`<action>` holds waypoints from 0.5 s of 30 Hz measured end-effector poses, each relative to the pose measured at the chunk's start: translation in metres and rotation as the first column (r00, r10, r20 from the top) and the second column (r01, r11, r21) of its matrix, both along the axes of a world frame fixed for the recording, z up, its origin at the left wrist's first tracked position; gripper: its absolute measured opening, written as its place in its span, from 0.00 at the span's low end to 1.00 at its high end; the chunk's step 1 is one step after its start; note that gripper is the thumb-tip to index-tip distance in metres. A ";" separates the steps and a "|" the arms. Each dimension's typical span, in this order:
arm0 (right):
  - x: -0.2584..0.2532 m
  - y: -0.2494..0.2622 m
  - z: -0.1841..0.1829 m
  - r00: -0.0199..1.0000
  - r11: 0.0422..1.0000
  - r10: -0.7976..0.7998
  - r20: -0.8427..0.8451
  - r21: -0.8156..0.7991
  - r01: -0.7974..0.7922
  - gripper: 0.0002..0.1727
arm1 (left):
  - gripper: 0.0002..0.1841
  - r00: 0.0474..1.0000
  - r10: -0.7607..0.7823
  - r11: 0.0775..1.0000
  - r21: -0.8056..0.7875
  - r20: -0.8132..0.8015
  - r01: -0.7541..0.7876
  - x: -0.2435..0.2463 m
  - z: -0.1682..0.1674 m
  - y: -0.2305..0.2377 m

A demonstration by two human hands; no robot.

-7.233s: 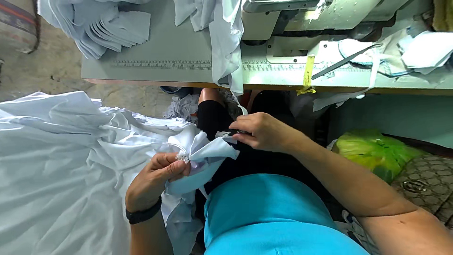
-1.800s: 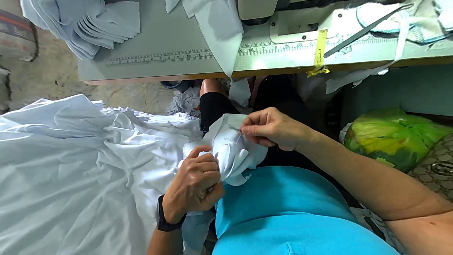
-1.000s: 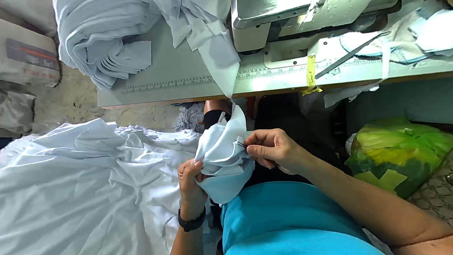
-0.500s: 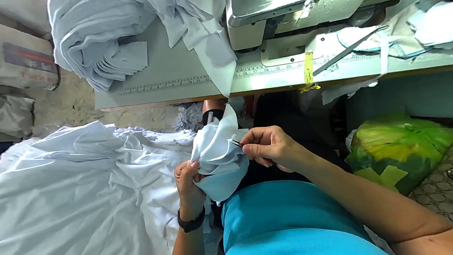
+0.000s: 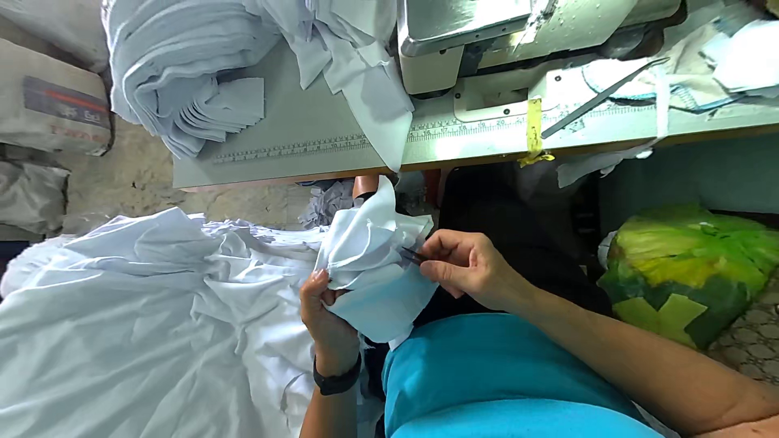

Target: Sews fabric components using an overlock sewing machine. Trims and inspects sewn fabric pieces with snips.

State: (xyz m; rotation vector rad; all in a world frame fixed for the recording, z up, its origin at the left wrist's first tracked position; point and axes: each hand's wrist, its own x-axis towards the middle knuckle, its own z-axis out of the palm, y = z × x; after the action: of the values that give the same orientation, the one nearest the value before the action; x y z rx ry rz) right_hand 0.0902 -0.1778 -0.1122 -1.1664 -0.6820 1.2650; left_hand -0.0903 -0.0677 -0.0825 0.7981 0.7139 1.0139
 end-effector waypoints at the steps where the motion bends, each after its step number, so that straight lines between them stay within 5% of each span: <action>1: 0.000 0.001 -0.001 1.000 1.000 0.012 -0.017 -0.027 -0.012 0.03 | 0.19 1.000 0.001 1.000 0.009 0.005 -0.001 0.001 0.000 0.000; 8: 0.000 0.014 0.002 0.984 0.998 0.064 -0.165 -0.014 -0.067 0.03 | 0.17 0.999 -0.043 0.999 0.001 0.034 0.043 0.000 -0.003 -0.005; 15: 0.008 0.006 0.009 0.984 0.995 -0.050 -0.172 0.078 0.064 0.05 | 0.23 0.999 0.014 1.000 -0.013 0.042 -0.013 -0.003 -0.009 0.003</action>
State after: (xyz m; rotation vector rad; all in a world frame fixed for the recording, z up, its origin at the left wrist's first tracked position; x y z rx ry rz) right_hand 0.0982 -0.1715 -0.1031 -0.9904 -0.5656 1.2601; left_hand -0.0930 -0.0647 -0.0913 0.7595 0.6905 1.0344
